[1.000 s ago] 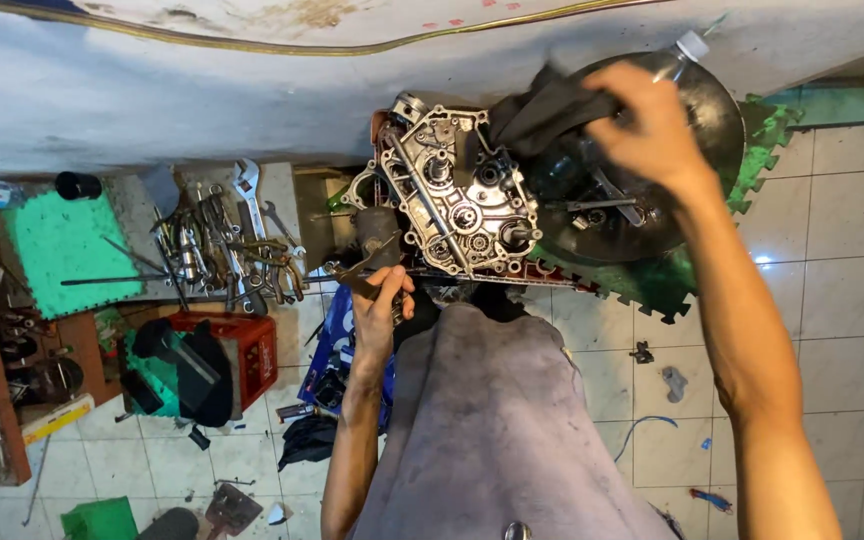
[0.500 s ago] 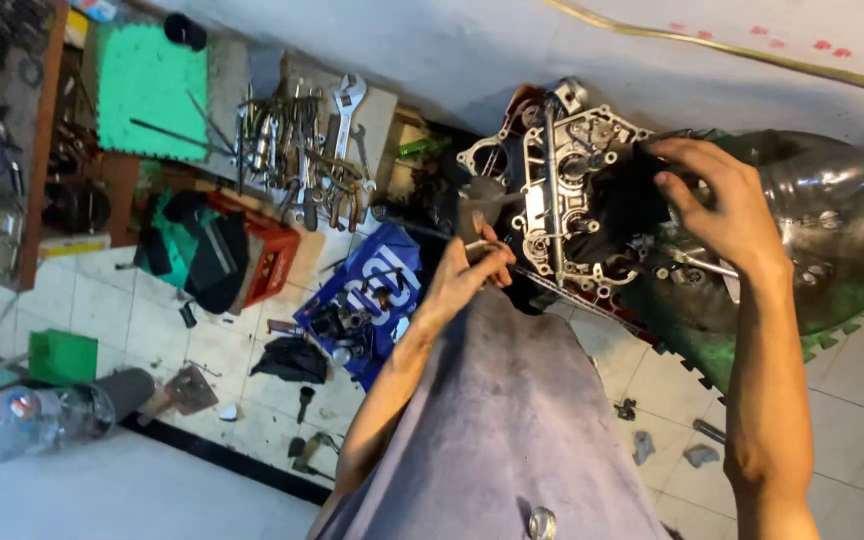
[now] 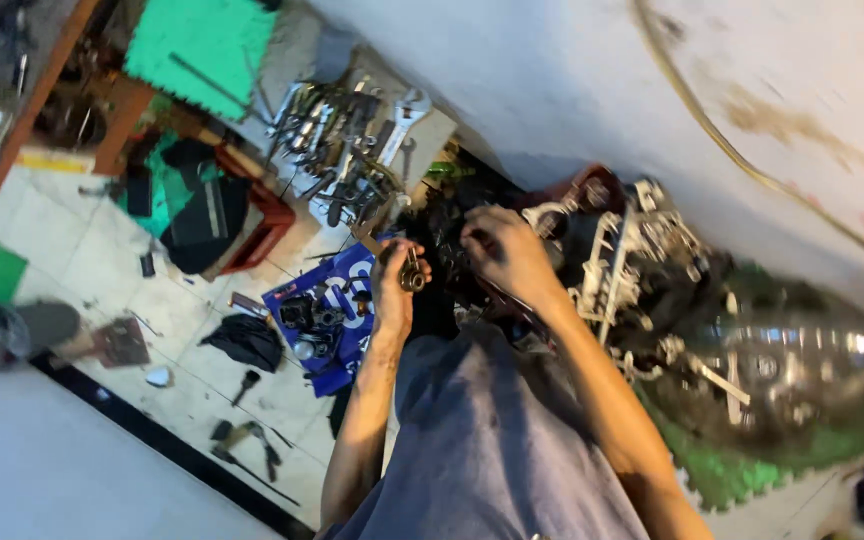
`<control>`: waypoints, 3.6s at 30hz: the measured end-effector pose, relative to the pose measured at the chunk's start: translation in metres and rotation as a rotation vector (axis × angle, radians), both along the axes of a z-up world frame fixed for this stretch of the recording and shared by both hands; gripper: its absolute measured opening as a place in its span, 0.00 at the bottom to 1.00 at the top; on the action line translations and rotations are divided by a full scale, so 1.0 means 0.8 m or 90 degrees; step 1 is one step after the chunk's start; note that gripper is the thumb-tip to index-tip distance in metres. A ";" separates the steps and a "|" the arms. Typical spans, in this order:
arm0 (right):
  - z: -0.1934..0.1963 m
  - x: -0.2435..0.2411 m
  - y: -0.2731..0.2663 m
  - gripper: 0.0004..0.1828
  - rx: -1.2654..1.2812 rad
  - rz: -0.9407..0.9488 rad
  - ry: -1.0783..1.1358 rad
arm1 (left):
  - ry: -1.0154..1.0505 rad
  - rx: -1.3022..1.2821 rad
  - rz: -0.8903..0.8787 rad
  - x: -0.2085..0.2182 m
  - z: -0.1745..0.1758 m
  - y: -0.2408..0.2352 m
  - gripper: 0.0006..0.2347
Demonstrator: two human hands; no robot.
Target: The person works on small motorcycle engine components at a cluttered workshop bench. They handle a metal shaft with a coiled spring, use pliers and a wrench to loosen fittings, fit a black rubber boot over a part, and spend the latter half fitting and pressing small pins and brackets together by hand.
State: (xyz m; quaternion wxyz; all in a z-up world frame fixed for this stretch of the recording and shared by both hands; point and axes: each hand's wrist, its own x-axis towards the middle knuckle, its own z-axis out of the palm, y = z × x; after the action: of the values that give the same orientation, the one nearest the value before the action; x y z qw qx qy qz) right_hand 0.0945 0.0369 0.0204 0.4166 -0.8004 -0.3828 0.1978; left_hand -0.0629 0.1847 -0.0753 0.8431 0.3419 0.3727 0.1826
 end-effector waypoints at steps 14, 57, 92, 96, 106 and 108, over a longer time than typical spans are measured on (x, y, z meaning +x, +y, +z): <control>-0.405 0.023 0.269 0.23 -0.337 0.040 0.110 | 0.217 -0.009 0.055 -0.075 -0.033 0.085 0.11; -0.038 0.003 -0.026 0.10 0.049 -0.007 0.422 | -0.224 -0.024 -0.063 0.119 0.039 0.147 0.13; 0.167 -0.162 -0.359 0.21 -0.046 -0.536 0.319 | -0.363 0.065 -0.881 0.232 0.222 -0.326 0.16; 0.155 -0.162 -0.344 0.20 0.080 -0.570 0.218 | -0.341 0.061 -0.876 0.235 0.221 -0.334 0.20; 0.135 -0.162 -0.347 0.25 0.017 -0.670 0.216 | -0.375 0.286 -0.852 0.236 0.226 -0.337 0.25; 0.141 -0.164 -0.359 0.33 -0.013 -0.643 0.167 | -0.441 0.212 -0.868 0.244 0.228 -0.333 0.27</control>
State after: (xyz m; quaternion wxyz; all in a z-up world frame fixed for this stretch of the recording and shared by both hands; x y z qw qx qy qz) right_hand -0.0367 -0.2506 0.1330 0.4967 -0.8579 0.1084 0.0748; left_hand 0.1320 -0.0819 0.1073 0.7749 0.5411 -0.2361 -0.2261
